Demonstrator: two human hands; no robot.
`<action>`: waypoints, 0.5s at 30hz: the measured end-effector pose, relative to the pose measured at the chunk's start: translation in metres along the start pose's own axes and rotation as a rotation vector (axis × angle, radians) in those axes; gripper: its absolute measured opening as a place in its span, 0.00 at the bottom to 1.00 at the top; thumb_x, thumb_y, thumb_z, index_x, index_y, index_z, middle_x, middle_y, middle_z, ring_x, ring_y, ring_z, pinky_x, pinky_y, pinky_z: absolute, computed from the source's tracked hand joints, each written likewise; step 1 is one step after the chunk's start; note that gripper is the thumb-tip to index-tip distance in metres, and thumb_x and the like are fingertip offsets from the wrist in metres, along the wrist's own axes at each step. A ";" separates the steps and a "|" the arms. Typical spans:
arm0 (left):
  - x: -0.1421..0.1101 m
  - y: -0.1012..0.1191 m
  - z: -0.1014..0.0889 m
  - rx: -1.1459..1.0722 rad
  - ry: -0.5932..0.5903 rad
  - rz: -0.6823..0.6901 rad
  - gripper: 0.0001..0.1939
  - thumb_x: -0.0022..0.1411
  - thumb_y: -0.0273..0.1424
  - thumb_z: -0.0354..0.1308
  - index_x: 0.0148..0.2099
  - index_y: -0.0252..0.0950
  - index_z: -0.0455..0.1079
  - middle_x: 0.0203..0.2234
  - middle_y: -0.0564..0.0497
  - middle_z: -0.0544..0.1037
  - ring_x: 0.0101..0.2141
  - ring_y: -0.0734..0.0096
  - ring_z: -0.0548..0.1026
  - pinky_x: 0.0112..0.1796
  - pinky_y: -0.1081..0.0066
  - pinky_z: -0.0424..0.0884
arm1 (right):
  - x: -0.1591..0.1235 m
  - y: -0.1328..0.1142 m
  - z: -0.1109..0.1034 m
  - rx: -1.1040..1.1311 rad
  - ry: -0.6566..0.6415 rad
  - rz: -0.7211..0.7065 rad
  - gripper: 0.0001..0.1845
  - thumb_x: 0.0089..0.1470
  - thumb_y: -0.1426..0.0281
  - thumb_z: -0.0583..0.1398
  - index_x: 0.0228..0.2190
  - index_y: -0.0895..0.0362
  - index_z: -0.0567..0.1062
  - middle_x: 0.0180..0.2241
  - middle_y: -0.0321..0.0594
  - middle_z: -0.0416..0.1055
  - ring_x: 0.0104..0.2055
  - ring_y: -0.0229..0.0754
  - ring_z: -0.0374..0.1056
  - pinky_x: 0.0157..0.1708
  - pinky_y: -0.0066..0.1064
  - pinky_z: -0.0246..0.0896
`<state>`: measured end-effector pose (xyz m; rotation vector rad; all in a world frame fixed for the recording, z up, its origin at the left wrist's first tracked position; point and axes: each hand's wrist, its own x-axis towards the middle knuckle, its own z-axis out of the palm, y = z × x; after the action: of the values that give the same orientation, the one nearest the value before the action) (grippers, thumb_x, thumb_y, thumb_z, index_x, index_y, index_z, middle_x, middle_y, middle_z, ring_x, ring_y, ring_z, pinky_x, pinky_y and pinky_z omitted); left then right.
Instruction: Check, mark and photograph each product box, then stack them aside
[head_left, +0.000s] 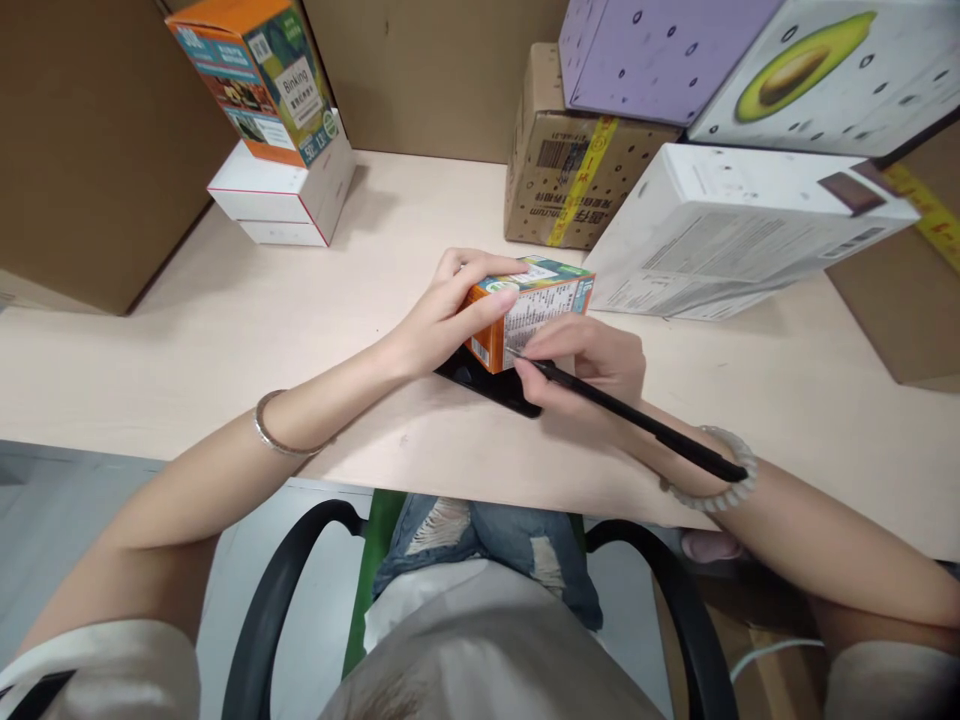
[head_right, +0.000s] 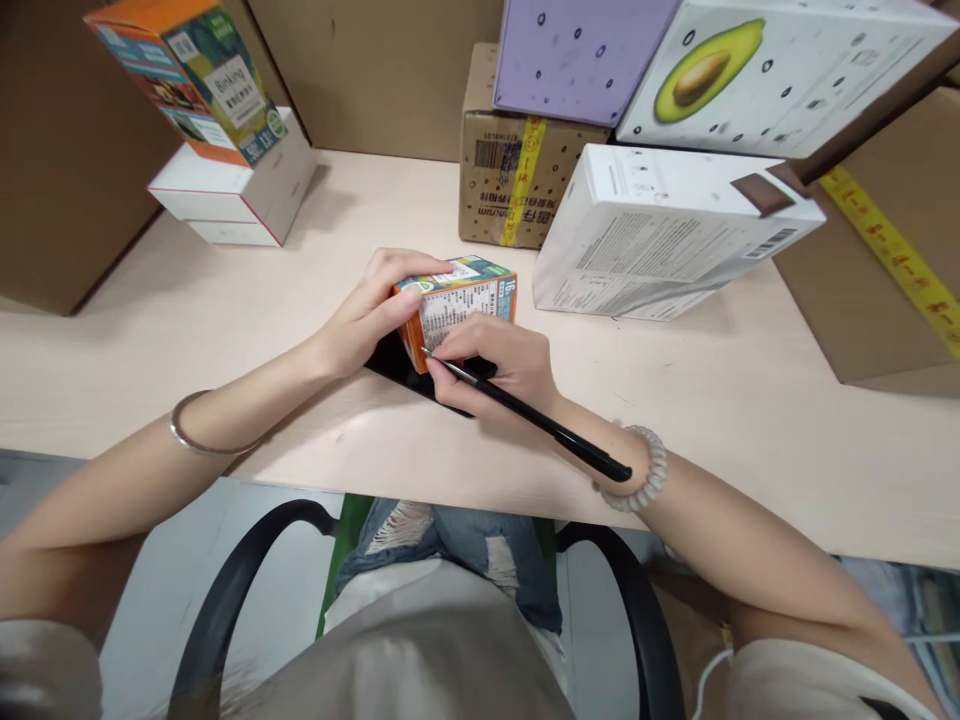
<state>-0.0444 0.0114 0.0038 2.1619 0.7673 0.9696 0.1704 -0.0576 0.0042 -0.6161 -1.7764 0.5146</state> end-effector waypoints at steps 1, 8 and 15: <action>0.000 0.000 0.000 -0.007 0.001 -0.001 0.30 0.73 0.61 0.48 0.63 0.50 0.73 0.57 0.47 0.73 0.65 0.55 0.69 0.72 0.48 0.61 | 0.001 -0.001 0.000 -0.008 0.011 0.010 0.06 0.58 0.71 0.68 0.31 0.47 0.78 0.30 0.33 0.81 0.29 0.40 0.75 0.30 0.35 0.70; -0.003 -0.007 0.001 -0.001 -0.085 0.101 0.42 0.58 0.65 0.65 0.68 0.51 0.66 0.63 0.44 0.64 0.73 0.42 0.57 0.74 0.42 0.59 | -0.002 -0.006 -0.006 -0.037 0.069 0.193 0.05 0.62 0.65 0.67 0.33 0.49 0.78 0.30 0.32 0.79 0.31 0.39 0.73 0.30 0.34 0.70; -0.004 -0.004 0.001 0.096 -0.118 0.128 0.46 0.54 0.51 0.76 0.69 0.50 0.62 0.64 0.42 0.61 0.74 0.40 0.55 0.73 0.39 0.58 | -0.002 -0.007 -0.004 0.024 0.089 0.264 0.03 0.62 0.69 0.68 0.35 0.49 0.80 0.33 0.31 0.80 0.35 0.38 0.76 0.36 0.34 0.73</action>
<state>-0.0472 0.0104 -0.0010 2.3526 0.6376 0.8753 0.1742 -0.0642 0.0080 -0.8501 -1.6117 0.6774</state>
